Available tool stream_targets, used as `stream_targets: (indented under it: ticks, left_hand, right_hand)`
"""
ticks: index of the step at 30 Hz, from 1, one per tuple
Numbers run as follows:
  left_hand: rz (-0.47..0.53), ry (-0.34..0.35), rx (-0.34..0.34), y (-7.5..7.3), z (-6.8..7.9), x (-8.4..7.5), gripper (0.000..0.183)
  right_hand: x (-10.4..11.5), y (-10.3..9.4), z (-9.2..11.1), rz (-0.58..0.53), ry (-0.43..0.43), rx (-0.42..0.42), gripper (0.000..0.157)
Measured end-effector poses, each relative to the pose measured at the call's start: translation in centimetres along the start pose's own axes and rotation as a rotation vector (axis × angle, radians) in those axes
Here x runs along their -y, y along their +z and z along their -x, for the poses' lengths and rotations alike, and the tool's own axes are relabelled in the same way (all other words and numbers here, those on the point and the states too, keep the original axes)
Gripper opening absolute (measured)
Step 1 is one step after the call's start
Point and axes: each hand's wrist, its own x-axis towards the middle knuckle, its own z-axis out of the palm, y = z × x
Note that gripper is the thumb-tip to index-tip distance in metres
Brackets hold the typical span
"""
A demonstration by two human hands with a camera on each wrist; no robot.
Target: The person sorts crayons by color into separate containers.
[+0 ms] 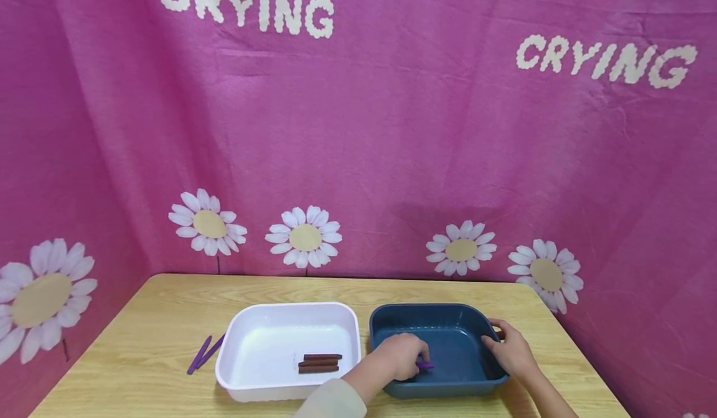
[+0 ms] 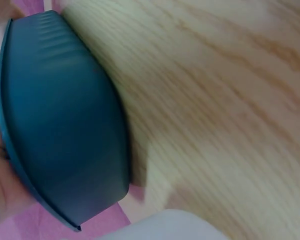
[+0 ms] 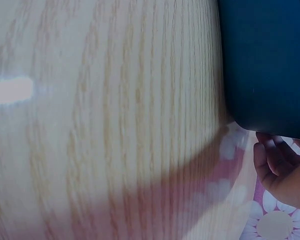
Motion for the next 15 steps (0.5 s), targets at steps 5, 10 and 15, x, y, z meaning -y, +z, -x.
stream_targets:
  ticks: [5,10,15]
  left_hand:
    - [-0.012,-0.005,0.016,0.38,-0.05,-0.07,0.018]
    - [-0.027,-0.016,0.019,0.37,-0.04,-0.07,0.018]
    - [-0.016,-0.017,0.036,-0.06,-0.15,0.16,0.014]
  right_hand:
    - [0.06,0.02,0.08,-0.002,0.012,0.011,0.046]
    - [0.11,0.04,0.09,-0.003,0.014,0.012,0.046]
    - [-0.03,-0.05,0.05,-0.004,0.005,0.007,0.046]
